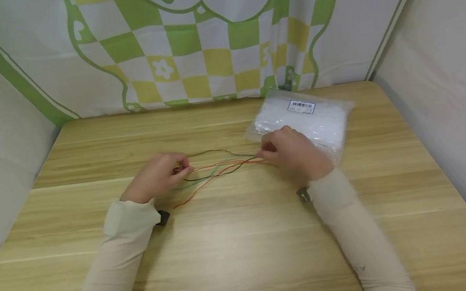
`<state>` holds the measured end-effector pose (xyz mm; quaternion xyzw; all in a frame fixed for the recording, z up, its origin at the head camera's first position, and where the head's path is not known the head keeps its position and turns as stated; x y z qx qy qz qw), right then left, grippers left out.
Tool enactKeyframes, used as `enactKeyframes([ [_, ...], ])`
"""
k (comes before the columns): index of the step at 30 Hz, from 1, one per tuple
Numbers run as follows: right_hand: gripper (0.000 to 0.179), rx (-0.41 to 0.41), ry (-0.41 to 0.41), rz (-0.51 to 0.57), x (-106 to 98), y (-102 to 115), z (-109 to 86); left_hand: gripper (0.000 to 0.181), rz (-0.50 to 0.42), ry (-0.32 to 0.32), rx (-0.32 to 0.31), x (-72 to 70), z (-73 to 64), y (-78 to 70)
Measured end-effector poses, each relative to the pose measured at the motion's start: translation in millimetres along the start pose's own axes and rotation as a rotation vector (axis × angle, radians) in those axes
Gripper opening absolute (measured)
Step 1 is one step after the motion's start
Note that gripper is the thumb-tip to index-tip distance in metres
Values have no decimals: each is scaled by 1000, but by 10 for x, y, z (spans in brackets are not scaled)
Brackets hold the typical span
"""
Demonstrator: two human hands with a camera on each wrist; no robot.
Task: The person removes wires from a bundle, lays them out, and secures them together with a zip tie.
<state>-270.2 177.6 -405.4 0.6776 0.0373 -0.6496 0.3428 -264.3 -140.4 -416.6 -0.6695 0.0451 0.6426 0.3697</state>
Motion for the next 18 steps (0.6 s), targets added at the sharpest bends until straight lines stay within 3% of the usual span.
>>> enactKeyframes([
  [10,6,-217,-12,117,45,438,14,20,-10,48,54,127,64,-233],
  [18,5,-379,-32,111,129,690,1,22,-48,94,167,239,109,-481],
])
Point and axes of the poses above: each hand's wrist, its own z-axis towards the middle knuckle, its own x-axis out of the palm, y = z × x, the point moved 3 cm from there along z, towards the middle knuckle, and after that the axes turned 2 degrees about -z, right-handed, at the moved point
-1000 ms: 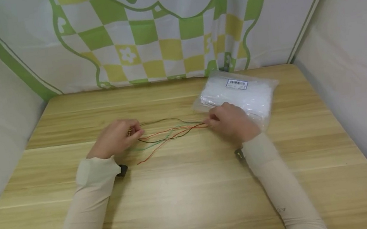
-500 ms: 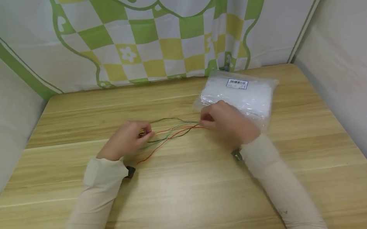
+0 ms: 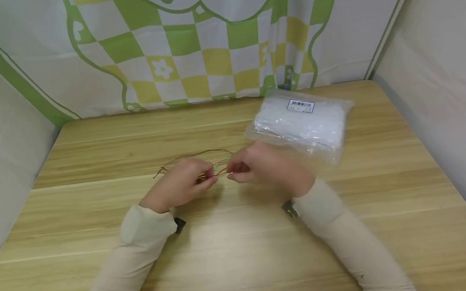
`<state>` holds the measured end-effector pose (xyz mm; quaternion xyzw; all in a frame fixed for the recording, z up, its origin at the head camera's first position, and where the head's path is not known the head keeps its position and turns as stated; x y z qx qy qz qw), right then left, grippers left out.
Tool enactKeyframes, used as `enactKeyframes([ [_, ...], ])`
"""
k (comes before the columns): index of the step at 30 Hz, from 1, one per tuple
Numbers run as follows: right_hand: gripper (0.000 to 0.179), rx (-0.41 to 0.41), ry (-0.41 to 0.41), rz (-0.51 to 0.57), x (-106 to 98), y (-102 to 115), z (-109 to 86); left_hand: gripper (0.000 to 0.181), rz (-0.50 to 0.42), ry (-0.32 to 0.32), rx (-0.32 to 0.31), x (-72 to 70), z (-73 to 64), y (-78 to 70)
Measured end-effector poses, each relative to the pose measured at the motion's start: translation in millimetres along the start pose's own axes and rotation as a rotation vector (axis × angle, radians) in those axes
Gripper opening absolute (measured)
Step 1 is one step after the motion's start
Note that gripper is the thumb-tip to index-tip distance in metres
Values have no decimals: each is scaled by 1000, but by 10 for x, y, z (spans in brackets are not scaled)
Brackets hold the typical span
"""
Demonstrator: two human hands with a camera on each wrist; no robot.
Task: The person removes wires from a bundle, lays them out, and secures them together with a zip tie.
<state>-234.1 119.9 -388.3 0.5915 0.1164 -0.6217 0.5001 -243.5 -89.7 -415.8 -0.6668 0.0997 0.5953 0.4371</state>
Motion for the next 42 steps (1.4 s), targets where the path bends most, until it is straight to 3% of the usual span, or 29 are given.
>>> enactKeyframes([
  [6,4,-74,-38,28,108,66,30,19,12,4,55,80,21,-113],
  [13,8,-91,-40,58,165,110,33,11,-14,4,74,132,29,-184],
  [20,7,-103,-46,39,214,107,33,18,40,17,87,182,42,-204],
  [29,12,-22,-83,51,115,-30,-3,30,-8,40,79,147,29,-163],
  [36,8,-5,-94,-42,83,-151,-25,24,-13,51,50,111,6,-124],
  [42,8,-75,-51,-149,143,-60,4,16,24,68,65,166,25,-144],
])
Point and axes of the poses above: each hand's wrist, its own z-axis towards the middle knuckle, its own x-axis out of the palm, y = z × x, the point moved 3 cm from there along z, towards the middle knuckle, and after that the axes turned 2 degrees about -z, right-handed, at the moved point
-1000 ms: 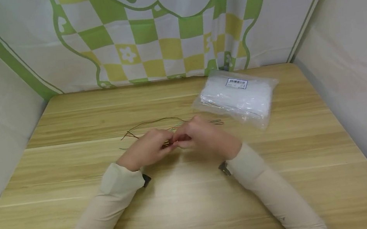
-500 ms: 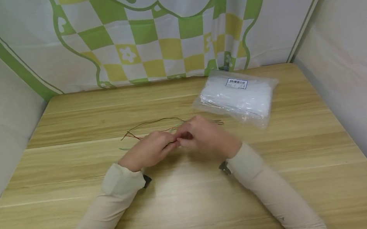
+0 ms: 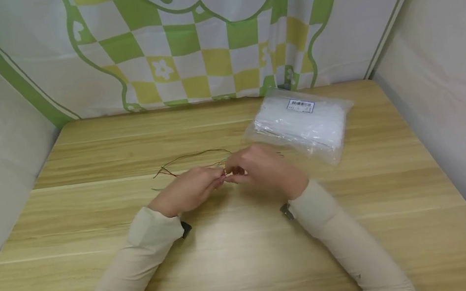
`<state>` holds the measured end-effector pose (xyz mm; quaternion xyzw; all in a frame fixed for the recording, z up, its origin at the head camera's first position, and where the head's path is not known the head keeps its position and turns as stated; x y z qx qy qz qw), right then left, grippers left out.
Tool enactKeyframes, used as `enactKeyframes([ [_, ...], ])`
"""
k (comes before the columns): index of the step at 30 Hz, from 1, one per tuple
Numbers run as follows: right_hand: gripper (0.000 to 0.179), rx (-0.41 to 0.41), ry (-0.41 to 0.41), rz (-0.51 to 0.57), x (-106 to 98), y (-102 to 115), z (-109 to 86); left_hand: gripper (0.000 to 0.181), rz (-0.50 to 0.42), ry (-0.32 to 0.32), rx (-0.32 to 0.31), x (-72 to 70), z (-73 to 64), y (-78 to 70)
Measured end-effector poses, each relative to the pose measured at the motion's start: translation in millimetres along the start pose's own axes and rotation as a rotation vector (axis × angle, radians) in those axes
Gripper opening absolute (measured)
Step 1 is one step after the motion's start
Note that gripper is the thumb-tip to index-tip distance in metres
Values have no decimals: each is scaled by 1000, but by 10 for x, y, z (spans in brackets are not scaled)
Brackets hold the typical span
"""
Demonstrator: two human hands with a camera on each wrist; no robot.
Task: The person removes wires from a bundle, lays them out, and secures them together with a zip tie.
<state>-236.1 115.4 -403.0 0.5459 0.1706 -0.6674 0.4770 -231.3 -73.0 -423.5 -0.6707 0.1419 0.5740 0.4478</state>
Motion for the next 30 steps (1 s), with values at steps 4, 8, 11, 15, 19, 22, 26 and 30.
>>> enactKeyframes([
  [4,4,-43,-3,14,-28,23,6,21,-40,13,14,-10,-4,4],
  [8,7,13,-9,26,-108,-54,-29,30,-87,27,-21,-65,-22,64],
  [11,13,75,-21,21,-169,-121,-58,30,-113,28,-39,-110,-39,119],
  [15,11,118,16,6,-157,-153,-71,26,-70,32,-20,-107,-41,120],
  [19,9,115,77,-34,-119,-100,-55,22,-33,30,-8,-72,-29,84],
  [22,9,94,84,-60,-124,-80,-52,25,-73,42,-19,-77,-34,101],
  [26,14,89,45,-81,-152,-156,-84,31,-133,35,-60,-155,-87,187],
  [30,23,157,1,-104,-223,-300,-149,31,-150,0,-86,-244,-166,338],
])
Point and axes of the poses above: each hand's wrist, its own z-axis towards the middle knuckle, its own x-axis out of the palm, y = z × x, the point moved 3 cm from there along z, towards the middle knuckle, and after that the axes turned 2 degrees about -z, right-handed, at the moved point
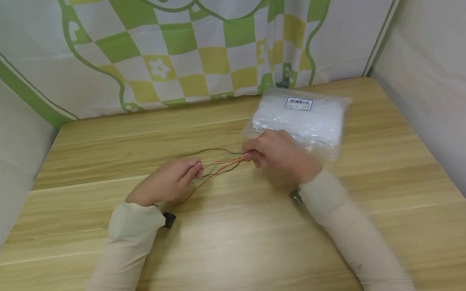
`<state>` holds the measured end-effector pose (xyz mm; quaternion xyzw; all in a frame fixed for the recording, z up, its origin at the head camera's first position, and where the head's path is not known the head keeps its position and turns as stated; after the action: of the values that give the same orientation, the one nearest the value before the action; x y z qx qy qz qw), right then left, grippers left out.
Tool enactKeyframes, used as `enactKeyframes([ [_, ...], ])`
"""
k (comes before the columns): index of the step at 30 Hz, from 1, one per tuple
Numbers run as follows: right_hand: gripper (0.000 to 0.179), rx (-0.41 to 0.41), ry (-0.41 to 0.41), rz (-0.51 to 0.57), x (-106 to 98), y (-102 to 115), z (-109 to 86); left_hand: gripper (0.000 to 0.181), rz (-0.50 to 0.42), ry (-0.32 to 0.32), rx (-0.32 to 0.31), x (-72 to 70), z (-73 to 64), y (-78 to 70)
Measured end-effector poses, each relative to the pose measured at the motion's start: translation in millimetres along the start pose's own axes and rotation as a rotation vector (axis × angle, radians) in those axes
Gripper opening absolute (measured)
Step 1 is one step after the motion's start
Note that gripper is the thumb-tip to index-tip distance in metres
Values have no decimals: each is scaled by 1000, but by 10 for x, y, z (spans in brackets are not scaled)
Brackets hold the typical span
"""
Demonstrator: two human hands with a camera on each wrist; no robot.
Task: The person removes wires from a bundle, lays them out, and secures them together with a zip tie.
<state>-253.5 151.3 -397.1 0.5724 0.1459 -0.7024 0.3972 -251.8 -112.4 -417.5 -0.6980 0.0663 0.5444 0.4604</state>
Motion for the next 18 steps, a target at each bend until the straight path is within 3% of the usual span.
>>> enactKeyframes([
  [10,26,106,-16,20,-69,-272,-70,34,-82,-7,-50,-131,-74,154],
  [18,27,204,38,40,-84,-437,-127,33,-98,-36,-90,-244,-198,327],
])
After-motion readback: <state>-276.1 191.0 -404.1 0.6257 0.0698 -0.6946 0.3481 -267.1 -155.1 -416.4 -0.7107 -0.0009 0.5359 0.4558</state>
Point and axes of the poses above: each hand's wrist, its own z-axis towards the middle knuckle, its own x-axis out of the palm, y = z × x, the point moved 3 cm from there along z, towards the middle knuckle, and after that the axes turned 2 degrees about -z, right-handed, at the moved point
